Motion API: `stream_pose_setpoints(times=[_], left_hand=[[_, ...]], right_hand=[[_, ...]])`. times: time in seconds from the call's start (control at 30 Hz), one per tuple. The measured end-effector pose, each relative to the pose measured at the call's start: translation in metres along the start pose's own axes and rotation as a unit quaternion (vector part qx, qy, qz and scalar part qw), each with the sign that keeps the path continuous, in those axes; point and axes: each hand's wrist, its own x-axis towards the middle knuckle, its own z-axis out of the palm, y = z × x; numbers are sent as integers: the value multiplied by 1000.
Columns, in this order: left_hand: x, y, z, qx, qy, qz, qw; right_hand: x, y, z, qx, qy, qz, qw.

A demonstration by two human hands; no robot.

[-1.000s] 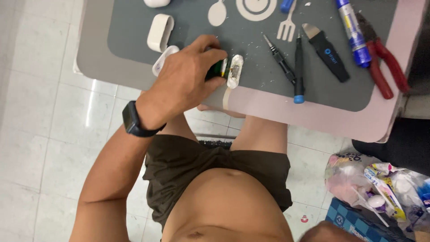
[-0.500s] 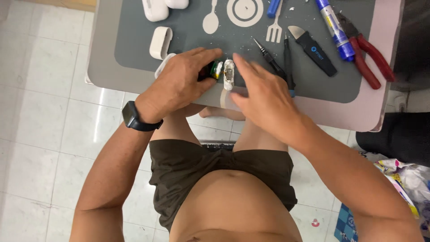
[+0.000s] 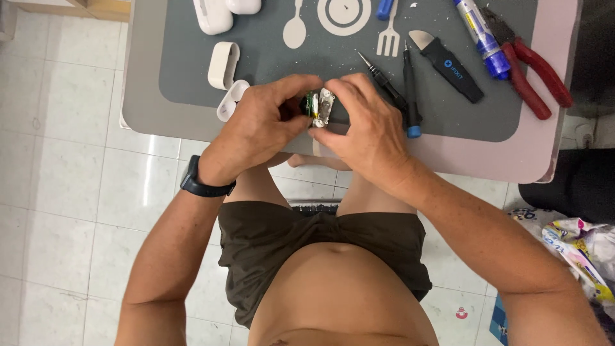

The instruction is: Disassembling and inspecting small electronic components of an earbud using a screwdriver and marker.

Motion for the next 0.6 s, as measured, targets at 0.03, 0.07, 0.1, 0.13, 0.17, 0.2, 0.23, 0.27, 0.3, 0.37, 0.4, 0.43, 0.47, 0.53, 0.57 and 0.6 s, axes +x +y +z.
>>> stream_pose_setpoints(times=[0.03, 0.07, 0.1, 0.13, 0.17, 0.2, 0.23, 0.27, 0.3, 0.37, 0.4, 0.43, 0.47, 0.53, 0.57, 0.6], left_hand=[[-3, -4, 2, -39, 14, -1, 999], [-5, -14, 5, -37, 14, -3, 999], [-6, -24, 8, -96, 23, -8, 995], [-7, -34, 12, -154, 32, -13, 988], [-7, -31, 15, -154, 28, -13, 988], [-6, -29, 19, -176, 53, -10, 983], [-6, -27, 21, -197, 79, -5, 977], [-4, -28, 23, -197, 77, -5, 977], [-4, -29, 24, -195, 91, -10, 977], [-4, -27, 25, -192, 102, -16, 976], [-4, -24, 26, -165, 117, -9, 979], [-5, -21, 27, -137, 133, -3, 982], [-5, -20, 30, -136, 131, -3, 982], [-5, -18, 34, -86, 159, 48, 982], [-7, -14, 34, -85, 159, 47, 983], [-9, -10, 34, -65, 168, 49, 982]], right_hand=[[0, -1, 0, 12, 6, -3, 1000], [0, 2, 4, 14, 6, -3, 1000], [-2, 5, 7, 20, 17, -12, 1000], [-3, 9, 10, 25, 28, -20, 999], [-4, 7, 10, 25, 29, -17, 999], [-5, 6, 10, 26, 42, -22, 999], [-4, 5, 10, 28, 55, -30, 998], [-4, 4, 9, 27, 57, -28, 998], [-5, 2, 7, 35, 55, -33, 997], [-5, -1, 5, 43, 55, -36, 997], [-5, -2, 3, 34, 55, -30, 997], [-5, -3, 2, 26, 56, -24, 998], [-5, -3, 0, 27, 57, -22, 998], [-4, -4, -2, 50, 41, -10, 998], [-5, -2, 1, 51, 41, -10, 998], [-7, 0, 4, 35, 52, -15, 998]])
